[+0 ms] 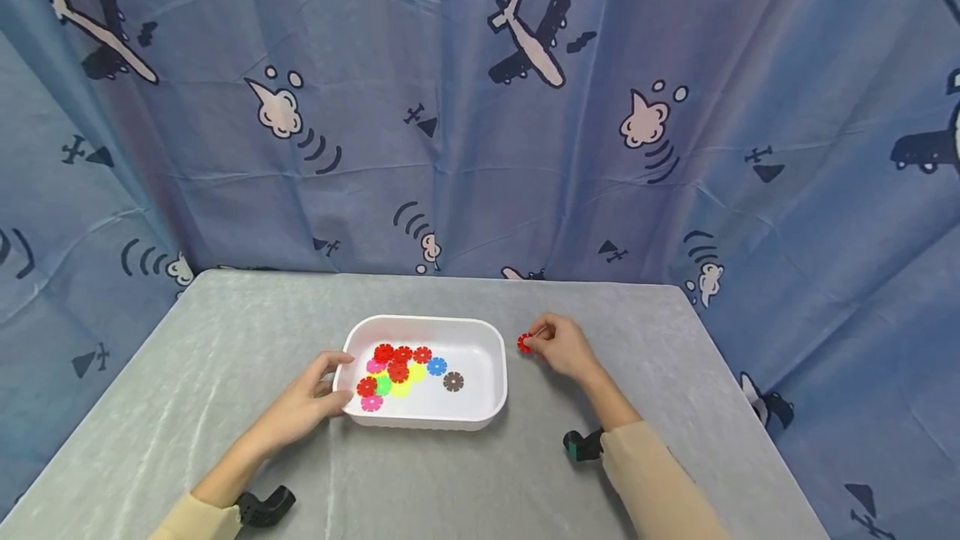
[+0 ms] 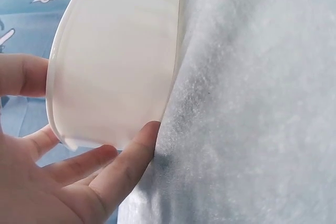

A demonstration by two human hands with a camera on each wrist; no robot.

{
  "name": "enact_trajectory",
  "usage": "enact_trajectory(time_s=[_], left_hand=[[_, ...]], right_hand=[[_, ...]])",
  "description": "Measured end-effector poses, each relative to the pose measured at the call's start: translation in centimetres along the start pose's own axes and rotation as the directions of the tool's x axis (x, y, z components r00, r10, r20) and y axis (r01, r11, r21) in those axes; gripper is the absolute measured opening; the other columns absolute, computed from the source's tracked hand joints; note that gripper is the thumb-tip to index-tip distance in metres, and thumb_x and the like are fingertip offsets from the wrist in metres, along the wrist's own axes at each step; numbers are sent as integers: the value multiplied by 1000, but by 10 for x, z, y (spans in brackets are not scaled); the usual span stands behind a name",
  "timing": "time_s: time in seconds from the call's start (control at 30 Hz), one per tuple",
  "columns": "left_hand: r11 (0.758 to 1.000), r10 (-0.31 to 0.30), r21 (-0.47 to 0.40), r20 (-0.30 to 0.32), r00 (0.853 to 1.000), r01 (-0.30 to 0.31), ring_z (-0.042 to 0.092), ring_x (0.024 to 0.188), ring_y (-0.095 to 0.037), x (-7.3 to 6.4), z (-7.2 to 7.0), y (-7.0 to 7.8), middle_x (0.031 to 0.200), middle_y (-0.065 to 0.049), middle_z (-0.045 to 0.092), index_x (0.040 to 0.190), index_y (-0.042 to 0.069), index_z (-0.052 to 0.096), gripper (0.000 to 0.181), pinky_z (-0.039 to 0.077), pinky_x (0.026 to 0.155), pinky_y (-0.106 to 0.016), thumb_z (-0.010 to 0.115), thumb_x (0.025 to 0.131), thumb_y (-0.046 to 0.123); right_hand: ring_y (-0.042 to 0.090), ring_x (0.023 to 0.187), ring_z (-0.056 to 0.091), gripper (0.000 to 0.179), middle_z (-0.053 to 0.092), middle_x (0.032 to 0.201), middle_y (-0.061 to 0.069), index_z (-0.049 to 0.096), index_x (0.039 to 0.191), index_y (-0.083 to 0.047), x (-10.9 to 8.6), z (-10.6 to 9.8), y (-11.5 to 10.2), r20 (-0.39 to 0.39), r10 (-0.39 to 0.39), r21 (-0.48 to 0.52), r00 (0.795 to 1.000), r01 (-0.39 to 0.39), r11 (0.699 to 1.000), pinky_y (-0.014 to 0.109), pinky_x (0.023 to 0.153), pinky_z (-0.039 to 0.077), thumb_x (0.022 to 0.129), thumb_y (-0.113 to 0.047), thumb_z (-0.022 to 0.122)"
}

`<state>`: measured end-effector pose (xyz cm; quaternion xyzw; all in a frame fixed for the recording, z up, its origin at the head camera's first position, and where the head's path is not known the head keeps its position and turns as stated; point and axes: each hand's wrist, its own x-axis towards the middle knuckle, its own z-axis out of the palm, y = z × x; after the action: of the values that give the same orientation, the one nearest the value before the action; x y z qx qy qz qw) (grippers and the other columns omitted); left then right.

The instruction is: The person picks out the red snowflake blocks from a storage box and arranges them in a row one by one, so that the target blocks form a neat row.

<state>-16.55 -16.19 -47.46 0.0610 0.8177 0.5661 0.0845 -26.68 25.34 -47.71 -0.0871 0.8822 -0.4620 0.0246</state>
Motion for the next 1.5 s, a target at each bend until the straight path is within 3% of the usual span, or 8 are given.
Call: enact_trajectory(time_s=[0.23,0.37,0.57,0.67,0.8,1.13,1.33,1.5], left_hand=[[1000,-12,19,7,1000,12,64,111,-29,1,-1,-1,149,-22,44,139,10,48,47,62,81,-38,66,95,10],[1000,-1,14,14,1000,1,64,114,-31,1,-3,1,149,-22,44,139,10,48,47,62,81,-39,66,96,10],[1000,7,20,14,1000,-7,64,115,-32,2,-2,2,150,-22,44,139,9,48,46,62,81,-39,66,96,9],[1000,8,23,14,1000,-8,64,116,-32,1,-2,2,149,-22,44,139,9,48,46,62,81,-39,65,96,9],[1000,9,13,14,1000,-9,64,114,-31,1,-2,1,148,-22,45,139,9,48,47,62,81,-39,66,96,9],[1000,6,-16,7,1000,-6,64,113,-30,2,3,-3,147,-23,45,141,9,47,48,62,81,-41,65,96,10],[1000,-5,-12,8,1000,5,64,111,-29,2,3,-2,148,-23,44,141,10,47,48,62,81,-39,65,96,10],[1000,-8,8,9,1000,8,64,111,-30,3,2,-3,147,-23,44,142,9,46,49,62,81,-37,64,96,11]], right_hand=[[16,61,58,12,67,75,9,64,93,2,4,5,10,37,13,-52,999,-11,999,26,51,49,91,-3,74],[15,59,54,12,63,71,5,66,93,1,7,6,9,18,-18,-127,1000,20,992,26,49,45,91,-7,75],[16,68,54,10,62,75,4,68,94,-1,8,4,8,-25,-83,-268,996,74,960,30,62,47,91,-7,74],[17,68,56,8,63,77,4,69,93,-2,7,4,3,-50,-101,-282,994,83,956,31,63,49,90,-7,74],[18,70,58,7,66,82,4,70,95,-5,4,1,-13,-59,-91,-243,994,74,967,31,61,50,93,-11,73],[21,83,62,11,69,91,5,72,100,-8,-9,-2,-74,-90,-133,-188,987,114,976,34,71,52,96,-19,71],[20,80,63,10,71,91,4,73,100,-8,-14,15,-97,-91,-178,-151,980,163,975,32,68,54,96,-17,72],[18,81,62,11,70,91,2,73,101,-9,-15,37,-110,-76,-170,-125,983,160,979,32,68,55,95,-18,73]])
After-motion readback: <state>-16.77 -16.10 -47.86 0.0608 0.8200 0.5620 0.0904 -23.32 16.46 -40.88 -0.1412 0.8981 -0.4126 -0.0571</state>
